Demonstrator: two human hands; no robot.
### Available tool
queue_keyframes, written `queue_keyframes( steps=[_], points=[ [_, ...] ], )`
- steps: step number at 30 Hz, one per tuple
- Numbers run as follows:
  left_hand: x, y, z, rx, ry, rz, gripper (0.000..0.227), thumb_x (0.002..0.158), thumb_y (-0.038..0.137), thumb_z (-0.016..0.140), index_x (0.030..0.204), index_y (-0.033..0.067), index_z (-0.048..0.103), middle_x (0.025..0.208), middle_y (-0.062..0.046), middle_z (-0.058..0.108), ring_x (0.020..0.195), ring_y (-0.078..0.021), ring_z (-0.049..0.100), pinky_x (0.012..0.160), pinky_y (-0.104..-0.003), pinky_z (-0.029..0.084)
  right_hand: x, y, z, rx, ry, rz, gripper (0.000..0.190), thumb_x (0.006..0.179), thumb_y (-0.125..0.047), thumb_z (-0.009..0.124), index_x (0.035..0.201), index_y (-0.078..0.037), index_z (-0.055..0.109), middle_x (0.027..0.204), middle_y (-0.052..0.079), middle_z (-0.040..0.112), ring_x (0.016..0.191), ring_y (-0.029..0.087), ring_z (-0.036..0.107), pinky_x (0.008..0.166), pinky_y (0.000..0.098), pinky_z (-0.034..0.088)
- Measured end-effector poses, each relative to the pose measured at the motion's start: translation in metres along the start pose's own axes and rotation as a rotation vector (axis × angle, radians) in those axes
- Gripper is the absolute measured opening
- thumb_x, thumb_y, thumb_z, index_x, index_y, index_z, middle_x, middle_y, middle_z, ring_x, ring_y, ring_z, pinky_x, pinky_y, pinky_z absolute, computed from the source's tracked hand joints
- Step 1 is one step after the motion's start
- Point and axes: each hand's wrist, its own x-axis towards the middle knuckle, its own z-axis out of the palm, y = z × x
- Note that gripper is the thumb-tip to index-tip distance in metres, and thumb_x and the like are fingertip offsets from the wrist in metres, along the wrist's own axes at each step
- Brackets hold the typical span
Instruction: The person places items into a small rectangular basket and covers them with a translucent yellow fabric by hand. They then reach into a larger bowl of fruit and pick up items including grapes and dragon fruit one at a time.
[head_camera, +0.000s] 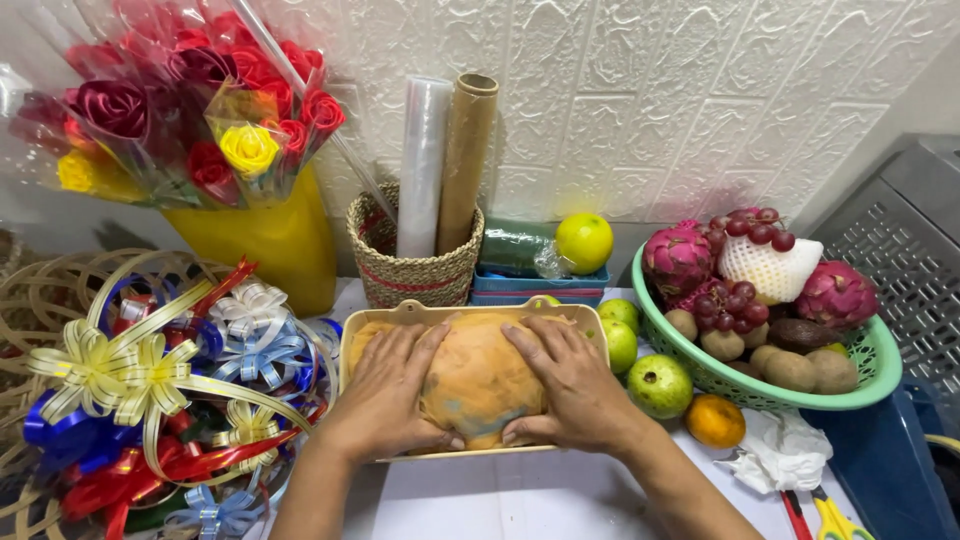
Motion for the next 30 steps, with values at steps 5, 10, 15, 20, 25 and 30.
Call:
queue_keyframes(
  steps=[5, 10, 15, 20, 25, 30],
  points=[
    [0.003, 0.004, 0.002, 0.006, 0.003, 0.000, 0.143, 0.060, 0.070, 0.099, 0.164, 0.0165, 0.016, 0.157, -0.020, 0.033, 0.148, -0.0415, 0.026, 0.122, -0.054, 0.013, 0.000, 0.005, -0.007, 0.033, 0.006, -0.008, 0.116, 0.068, -0.076, 0.081, 0.156, -0.013, 0.038, 0.151, 0.021, 0.045, 0.137, 0.043, 0.042, 0.114, 0.0594, 0.030],
    [-0.006, 0.002, -0.012, -0.032, -0.077, -0.046, 0.143, 0.062, 0.064, 0.098, 0.166, 0.0185, 0.011, 0.156, -0.017, 0.032, 0.150, -0.0396, 0.023, 0.124, -0.052, 0.012, 0.002, -0.007, 0.000, 0.010, 0.060, -0.027, 0.116, 0.067, -0.078, 0.079, 0.153, -0.011, 0.041, 0.150, 0.021, 0.046, 0.138, 0.042, 0.043, 0.116, 0.0587, 0.030],
    [-0.012, -0.009, -0.018, -0.010, -0.110, -0.130, 0.142, 0.053, 0.057, 0.105, 0.162, 0.0206, 0.021, 0.154, -0.013, 0.037, 0.146, -0.0381, 0.028, 0.121, -0.050, 0.020, 0.008, -0.019, 0.009, -0.067, 0.116, -0.054, 0.115, 0.069, -0.083, 0.072, 0.154, -0.012, 0.043, 0.151, 0.021, 0.047, 0.137, 0.044, 0.045, 0.114, 0.0592, 0.033],
    [-0.015, -0.012, -0.019, -0.025, -0.147, -0.144, 0.143, 0.054, 0.056, 0.107, 0.162, 0.0229, 0.019, 0.157, -0.009, 0.032, 0.149, -0.0367, 0.024, 0.122, -0.051, 0.017, 0.008, -0.008, -0.032, 0.114, 0.019, -0.049, 0.096, 0.086, -0.079, 0.045, 0.157, -0.014, 0.038, 0.164, 0.025, 0.032, 0.151, 0.042, 0.031, 0.119, 0.0589, 0.022],
    [-0.014, -0.013, -0.019, -0.034, -0.172, -0.155, 0.142, 0.056, 0.056, 0.108, 0.162, 0.0218, 0.019, 0.159, -0.007, 0.029, 0.151, -0.0356, 0.020, 0.125, -0.050, 0.012, 0.036, 0.051, -0.053, 0.364, 0.280, 0.142, 0.031, 0.107, -0.024, 0.047, 0.126, -0.005, 0.061, 0.122, 0.013, 0.064, 0.117, 0.027, 0.061, 0.102, 0.0366, 0.044],
    [-0.014, -0.016, -0.015, -0.024, -0.158, -0.127, 0.144, 0.056, 0.057, 0.108, 0.162, 0.0202, 0.018, 0.160, -0.009, 0.029, 0.151, -0.0357, 0.020, 0.124, -0.051, 0.011, 0.079, 0.072, -0.032, 0.889, -0.424, 0.464, 0.086, 0.091, -0.069, 0.016, 0.133, -0.013, 0.066, 0.139, 0.007, 0.068, 0.133, 0.017, 0.059, 0.116, 0.0359, 0.040]
  ],
)
